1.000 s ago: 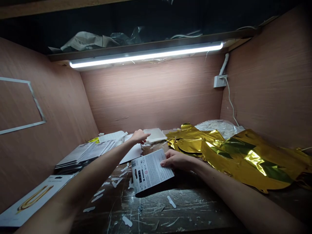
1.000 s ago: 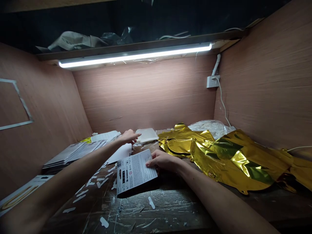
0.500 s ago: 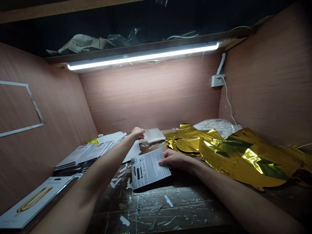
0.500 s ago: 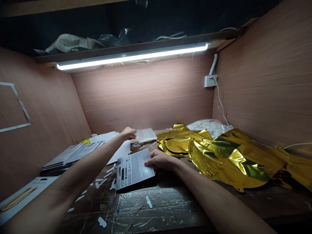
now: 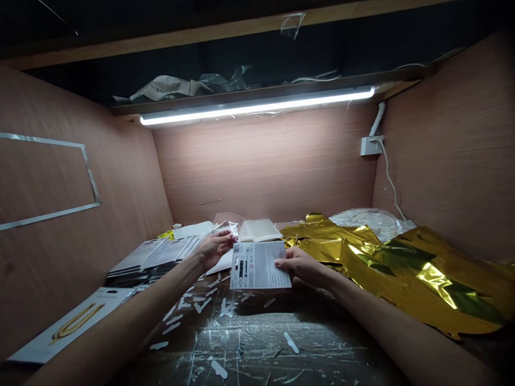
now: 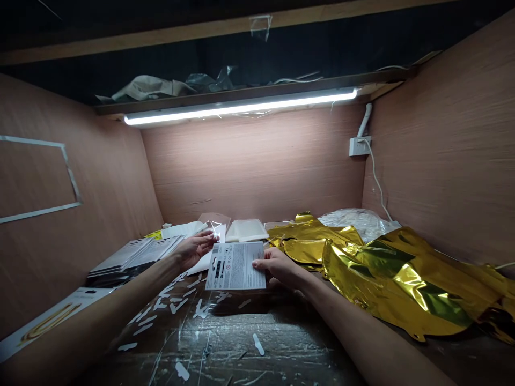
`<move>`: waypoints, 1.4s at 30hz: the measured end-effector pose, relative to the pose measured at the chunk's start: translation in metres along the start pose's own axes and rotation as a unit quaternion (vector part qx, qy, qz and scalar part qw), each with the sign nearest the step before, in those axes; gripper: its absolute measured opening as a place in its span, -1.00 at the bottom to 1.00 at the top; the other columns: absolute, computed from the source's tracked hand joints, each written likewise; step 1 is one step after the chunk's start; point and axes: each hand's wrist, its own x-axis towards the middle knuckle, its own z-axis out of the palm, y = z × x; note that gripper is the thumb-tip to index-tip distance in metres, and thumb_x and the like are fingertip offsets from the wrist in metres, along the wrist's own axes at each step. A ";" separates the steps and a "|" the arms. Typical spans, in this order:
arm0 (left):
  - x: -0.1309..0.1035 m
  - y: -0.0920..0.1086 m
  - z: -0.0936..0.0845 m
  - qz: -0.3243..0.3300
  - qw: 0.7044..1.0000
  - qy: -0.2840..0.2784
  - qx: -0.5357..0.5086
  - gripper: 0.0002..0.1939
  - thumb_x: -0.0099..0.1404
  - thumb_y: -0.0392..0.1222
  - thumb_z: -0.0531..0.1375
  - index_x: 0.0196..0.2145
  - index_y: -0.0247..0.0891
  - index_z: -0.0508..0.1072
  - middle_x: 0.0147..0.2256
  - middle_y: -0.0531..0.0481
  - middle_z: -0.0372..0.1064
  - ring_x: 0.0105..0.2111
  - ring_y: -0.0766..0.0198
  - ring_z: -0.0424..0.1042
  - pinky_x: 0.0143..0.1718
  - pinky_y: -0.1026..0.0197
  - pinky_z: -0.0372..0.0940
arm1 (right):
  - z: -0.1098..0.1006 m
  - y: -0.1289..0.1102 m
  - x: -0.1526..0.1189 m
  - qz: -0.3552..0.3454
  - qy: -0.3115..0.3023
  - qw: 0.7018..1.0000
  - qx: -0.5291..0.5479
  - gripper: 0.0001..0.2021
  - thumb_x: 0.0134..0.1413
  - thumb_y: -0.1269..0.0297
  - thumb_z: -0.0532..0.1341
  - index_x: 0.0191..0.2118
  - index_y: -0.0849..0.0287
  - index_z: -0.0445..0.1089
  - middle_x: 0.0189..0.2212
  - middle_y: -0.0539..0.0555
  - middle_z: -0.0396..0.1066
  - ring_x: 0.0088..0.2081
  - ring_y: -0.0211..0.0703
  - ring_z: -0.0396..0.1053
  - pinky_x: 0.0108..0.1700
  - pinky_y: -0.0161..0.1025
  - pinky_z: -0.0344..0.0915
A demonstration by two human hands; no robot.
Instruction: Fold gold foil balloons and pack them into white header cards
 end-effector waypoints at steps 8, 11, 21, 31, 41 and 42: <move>-0.037 -0.022 0.002 0.010 0.996 -0.045 -0.074 -0.80 0.28 -0.50 0.30 -0.17 -0.36 0.43 -0.15 -0.23 0.57 -0.18 0.13 0.62 -0.18 0.19 0.53 | -0.001 -0.001 -0.003 0.029 -0.016 0.999 -0.039 -0.55 -0.18 -0.02 0.48 -0.37 0.33 0.51 -0.45 0.10 0.50 -0.43 -0.19 0.39 -0.35 -0.26 0.26; -0.040 -0.024 0.001 0.008 0.995 -0.051 -0.081 -0.81 0.28 -0.50 0.28 -0.16 -0.37 0.46 -0.09 -0.27 0.56 -0.21 0.15 0.61 -0.22 0.17 0.52 | 0.000 -0.005 -0.004 0.025 0.002 0.999 -0.034 -0.56 -0.20 -0.01 0.49 -0.39 0.32 0.51 -0.45 0.10 0.49 -0.43 -0.21 0.37 -0.35 -0.27 0.23; -0.054 -0.026 0.003 -0.015 0.992 -0.085 -0.090 -0.76 0.43 -0.27 0.11 -0.18 -0.41 0.56 -0.17 -0.27 0.60 -0.21 0.10 0.59 -0.24 0.14 0.49 | 0.005 -0.006 -0.006 0.030 0.007 0.999 -0.009 -0.58 -0.21 0.03 0.51 -0.37 0.32 0.53 -0.43 0.14 0.52 -0.39 -0.15 0.41 -0.32 -0.25 0.26; -0.059 -0.022 0.005 -0.011 0.993 -0.051 -0.107 -0.83 0.41 -0.32 0.17 -0.18 -0.42 0.57 -0.07 -0.31 0.58 -0.12 0.09 0.60 -0.06 0.13 0.48 | 0.001 -0.012 -0.009 0.031 0.003 0.999 -0.023 -0.58 -0.23 0.04 0.51 -0.37 0.33 0.54 -0.43 0.12 0.50 -0.42 -0.20 0.36 -0.36 -0.27 0.23; -0.059 -0.038 0.004 -0.006 0.986 -0.139 -0.090 -0.74 0.46 -0.28 0.11 -0.13 -0.47 0.57 -0.17 -0.32 0.60 -0.21 0.08 0.61 -0.14 0.12 0.49 | 0.005 -0.002 -0.002 -0.030 0.077 0.995 -0.049 -0.56 -0.07 -0.09 0.42 -0.42 0.24 0.40 -0.54 0.05 0.39 -0.52 -0.22 0.31 -0.47 -0.26 0.23; -0.059 -0.039 0.004 -0.013 0.986 -0.138 -0.089 -0.74 0.45 -0.29 0.11 -0.12 -0.48 0.57 -0.15 -0.33 0.60 -0.20 0.06 0.61 -0.11 0.09 0.48 | 0.008 -0.001 -0.002 -0.033 0.082 0.995 -0.047 -0.56 -0.03 -0.11 0.39 -0.40 0.23 0.38 -0.54 0.06 0.40 -0.54 -0.20 0.33 -0.50 -0.25 0.25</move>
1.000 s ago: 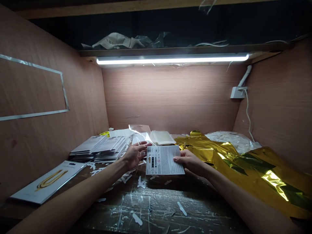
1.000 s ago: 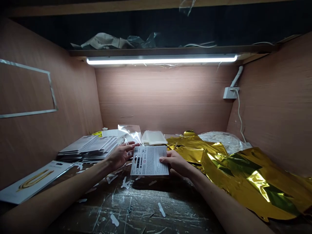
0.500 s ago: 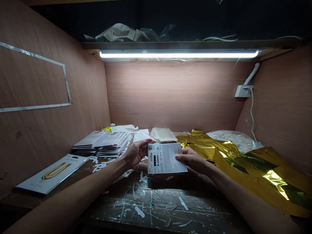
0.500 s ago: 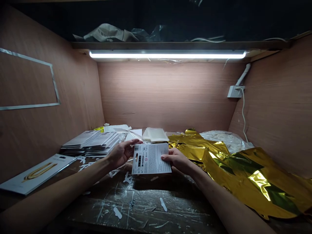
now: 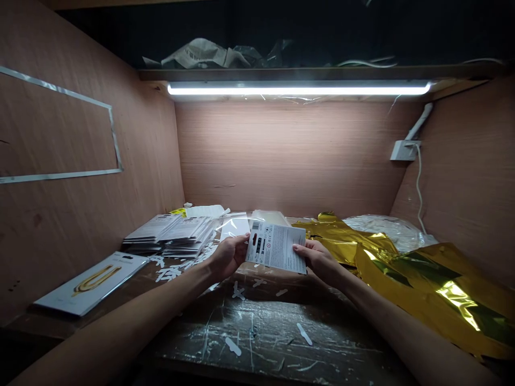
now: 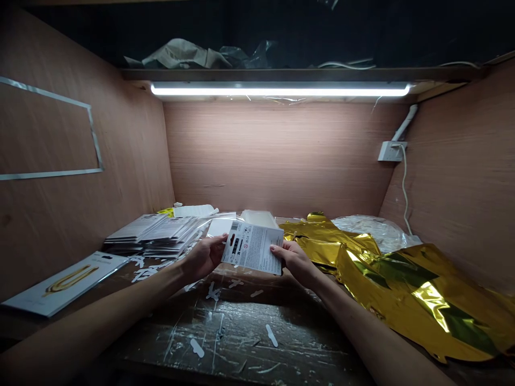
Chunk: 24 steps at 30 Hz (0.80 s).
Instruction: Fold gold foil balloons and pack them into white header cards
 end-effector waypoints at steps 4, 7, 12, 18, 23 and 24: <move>-0.001 -0.002 0.002 -0.023 1.000 -0.001 0.020 -0.69 0.45 -0.29 0.07 -0.05 -0.51 0.55 -0.07 -0.39 0.56 -0.17 -0.01 0.60 -0.03 -0.03 0.46 | 0.007 -0.002 -0.002 0.000 0.023 1.000 0.003 -0.57 0.10 -0.14 0.30 -0.31 0.17 0.30 -0.56 0.05 0.43 -0.61 -0.12 0.42 -0.64 -0.26 0.26; -0.003 -0.002 0.004 -0.014 0.999 -0.021 0.030 -0.66 0.45 -0.25 0.06 -0.01 -0.51 0.54 -0.02 -0.41 0.54 -0.13 -0.03 0.59 0.00 -0.04 0.45 | 0.007 -0.005 -0.003 -0.038 0.056 0.998 -0.012 -0.57 0.09 -0.15 0.31 -0.35 0.12 0.22 -0.64 -0.04 0.35 -0.70 -0.20 0.34 -0.74 -0.33 0.13; -0.003 -0.004 0.002 0.004 0.996 -0.070 0.047 -0.56 0.48 -0.15 -0.01 -0.04 -0.52 0.56 0.00 -0.44 0.52 -0.06 -0.12 0.55 0.01 -0.11 0.42 | 0.003 -0.011 -0.004 -0.071 0.096 0.992 -0.036 -0.55 0.07 -0.15 0.33 -0.40 0.12 0.22 -0.69 -0.12 0.23 -0.77 -0.36 0.15 -0.78 -0.38 -0.01; -0.004 -0.010 0.000 0.023 0.990 -0.092 0.108 -0.57 0.44 -0.04 0.15 0.01 -0.48 0.55 0.04 -0.46 0.50 -0.03 -0.19 0.55 -0.04 -0.11 0.42 | 0.005 -0.018 -0.006 -0.095 0.126 0.987 -0.025 -0.55 0.05 -0.13 0.35 -0.40 0.14 0.23 -0.69 -0.15 0.20 -0.78 -0.40 0.11 -0.79 -0.42 -0.02; -0.007 -0.012 0.003 0.030 0.988 -0.097 0.114 -0.56 0.43 -0.02 0.18 0.01 -0.49 0.55 0.03 -0.46 0.51 -0.02 -0.19 0.55 -0.07 -0.09 0.43 | 0.009 -0.013 -0.005 -0.111 0.136 0.984 -0.021 -0.56 0.07 -0.12 0.34 -0.39 0.16 0.25 -0.67 -0.16 0.21 -0.79 -0.41 0.13 -0.80 -0.45 0.00; -0.007 -0.013 0.003 0.033 0.988 -0.099 0.118 -0.56 0.42 -0.03 0.18 0.01 -0.49 0.55 0.02 -0.46 0.51 -0.03 -0.17 0.55 -0.07 -0.08 0.43 | 0.011 -0.011 -0.005 -0.115 0.138 0.984 -0.021 -0.56 0.08 -0.12 0.33 -0.39 0.15 0.25 -0.68 -0.16 0.21 -0.79 -0.41 0.13 -0.80 -0.46 0.00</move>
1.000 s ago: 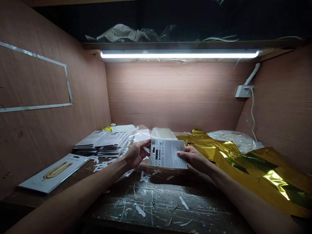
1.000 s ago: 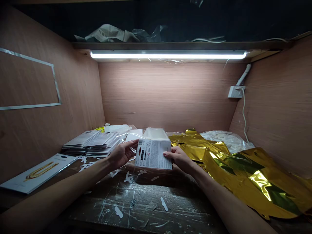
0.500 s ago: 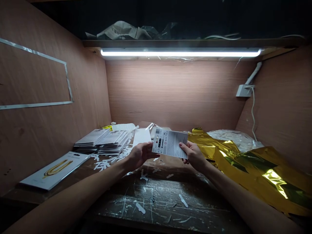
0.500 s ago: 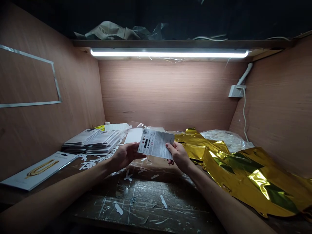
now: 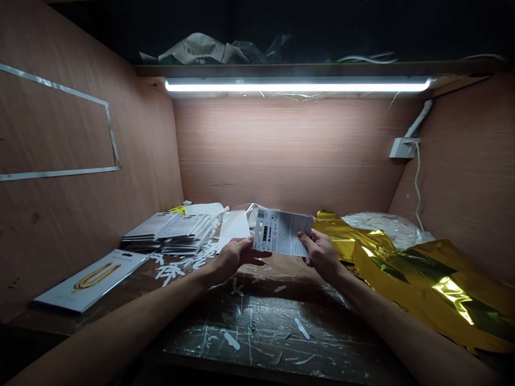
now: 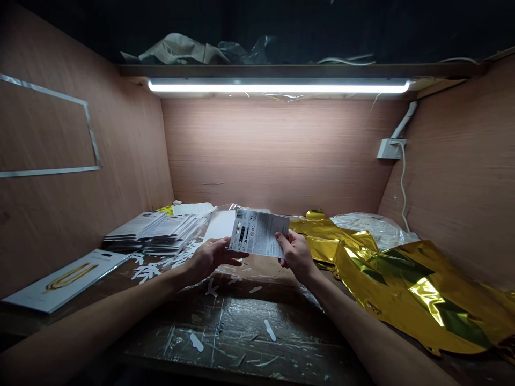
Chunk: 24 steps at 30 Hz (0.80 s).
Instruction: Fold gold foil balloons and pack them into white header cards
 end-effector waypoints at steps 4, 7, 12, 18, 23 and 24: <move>0.000 -0.001 0.001 0.016 0.999 0.019 0.029 -0.62 0.41 -0.06 0.22 -0.07 -0.48 0.58 -0.05 -0.39 0.56 -0.10 -0.01 0.59 0.01 0.01 0.41 | 0.004 0.002 -0.003 0.019 -0.009 0.999 0.027 -0.58 0.11 -0.08 0.33 -0.41 0.15 0.23 -0.70 -0.15 0.23 -0.79 -0.35 0.21 -0.81 -0.44 0.07; 0.001 -0.001 0.002 0.027 0.998 0.028 0.048 -0.63 0.38 -0.04 0.26 -0.11 -0.48 0.59 -0.07 -0.35 0.58 -0.10 0.03 0.59 0.06 0.03 0.39 | 0.006 -0.002 -0.006 0.077 -0.036 0.993 0.080 -0.62 0.09 -0.01 0.36 -0.31 0.22 0.32 -0.59 -0.03 0.40 -0.71 -0.24 0.37 -0.76 -0.39 0.22; 0.001 -0.002 0.006 0.015 0.998 0.043 0.037 -0.69 0.38 -0.12 0.26 -0.11 -0.47 0.59 -0.06 -0.34 0.58 -0.11 0.04 0.59 0.04 0.04 0.41 | 0.008 -0.007 -0.009 0.151 -0.095 0.977 0.118 -0.61 0.04 0.18 0.44 -0.14 0.35 0.39 -0.39 0.17 0.53 -0.58 -0.15 0.51 -0.68 -0.36 0.39; -0.001 -0.003 0.007 -0.015 0.997 0.054 -0.045 -0.62 0.48 -0.06 0.14 -0.04 -0.47 0.56 -0.07 -0.39 0.58 -0.12 -0.03 0.60 0.03 -0.09 0.41 | 0.006 -0.008 -0.006 0.121 -0.067 0.981 0.139 -0.63 -0.06 0.19 0.50 -0.30 0.34 0.40 -0.54 0.07 0.45 -0.64 -0.20 0.45 -0.70 -0.40 0.37; -0.006 -0.002 0.012 -0.014 1.000 0.015 0.014 -0.52 0.44 0.07 0.18 -0.02 -0.48 0.54 -0.08 -0.45 0.57 -0.01 -0.18 0.55 0.04 -0.15 0.37 | 0.007 -0.011 -0.008 0.111 -0.070 0.981 0.142 -0.56 -0.14 0.09 0.54 -0.33 0.31 0.40 -0.58 0.02 0.42 -0.65 -0.21 0.44 -0.71 -0.41 0.35; -0.007 -0.002 0.013 -0.012 1.000 0.010 0.022 -0.52 0.43 0.09 0.19 -0.06 -0.47 0.55 -0.10 -0.44 0.58 -0.01 -0.19 0.55 0.03 -0.15 0.37 | 0.008 -0.011 -0.009 0.107 -0.072 0.982 0.138 -0.56 -0.13 0.08 0.53 -0.32 0.31 0.41 -0.57 0.02 0.43 -0.65 -0.21 0.44 -0.71 -0.41 0.35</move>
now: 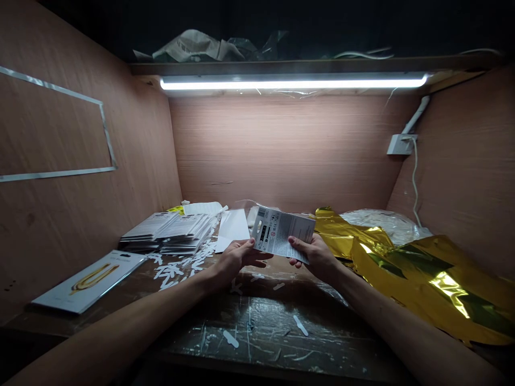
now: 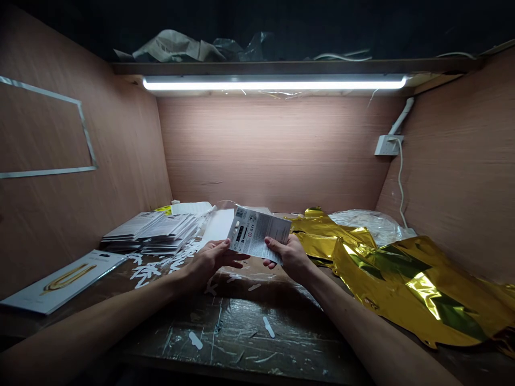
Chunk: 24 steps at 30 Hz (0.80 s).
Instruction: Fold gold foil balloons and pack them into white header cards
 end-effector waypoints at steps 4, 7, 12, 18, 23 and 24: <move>-0.004 0.001 0.005 0.003 1.000 0.004 0.017 -0.58 0.40 0.09 0.23 -0.21 -0.41 0.56 -0.18 -0.37 0.61 -0.07 -0.15 0.58 -0.01 -0.12 0.40 | 0.000 0.004 0.000 -0.013 -0.016 1.000 -0.021 -0.57 -0.05 0.05 0.50 -0.28 0.32 0.43 -0.54 0.04 0.45 -0.64 -0.19 0.46 -0.70 -0.38 0.36; -0.007 0.006 0.006 0.002 0.997 0.014 0.078 -0.67 0.32 0.00 0.32 -0.18 -0.37 0.58 -0.16 -0.29 0.62 -0.13 -0.04 0.60 0.01 -0.05 0.40 | 0.001 0.006 0.000 -0.010 -0.022 0.999 -0.024 -0.56 -0.04 0.05 0.49 -0.26 0.33 0.43 -0.52 0.06 0.46 -0.64 -0.19 0.46 -0.70 -0.38 0.36; -0.007 0.013 0.002 0.038 0.990 -0.010 0.133 -0.72 0.19 -0.16 0.42 -0.16 -0.35 0.63 -0.22 -0.19 0.63 -0.20 0.07 0.60 -0.05 0.05 0.45 | 0.003 0.004 0.000 0.011 -0.020 1.000 -0.006 -0.54 -0.09 0.04 0.51 -0.25 0.32 0.41 -0.51 0.07 0.46 -0.65 -0.21 0.44 -0.71 -0.39 0.35; -0.003 0.011 -0.004 0.080 0.988 -0.073 0.113 -0.64 0.30 -0.09 0.35 -0.03 -0.35 0.60 -0.05 -0.29 0.58 -0.05 -0.01 0.57 0.02 -0.08 0.45 | 0.003 0.003 -0.001 0.028 -0.022 0.999 0.026 -0.57 -0.05 0.12 0.50 -0.20 0.32 0.41 -0.47 0.10 0.49 -0.65 -0.25 0.42 -0.70 -0.41 0.35; -0.002 0.013 -0.005 0.083 0.986 -0.090 0.116 -0.69 0.31 -0.10 0.35 -0.04 -0.29 0.62 -0.03 -0.26 0.58 -0.01 -0.05 0.55 0.00 -0.08 0.47 | 0.006 0.005 -0.002 0.033 -0.019 0.998 0.042 -0.69 0.05 0.21 0.43 -0.18 0.30 0.42 -0.41 0.16 0.54 -0.65 -0.28 0.40 -0.71 -0.43 0.33; -0.002 0.014 -0.004 0.084 0.985 -0.085 0.123 -0.69 0.31 -0.10 0.34 -0.04 -0.29 0.63 -0.03 -0.26 0.58 0.00 -0.06 0.55 -0.01 -0.08 0.47 | 0.006 0.005 -0.002 0.034 -0.019 0.998 0.045 -0.70 0.06 0.22 0.42 -0.18 0.30 0.42 -0.41 0.16 0.54 -0.65 -0.28 0.40 -0.71 -0.43 0.32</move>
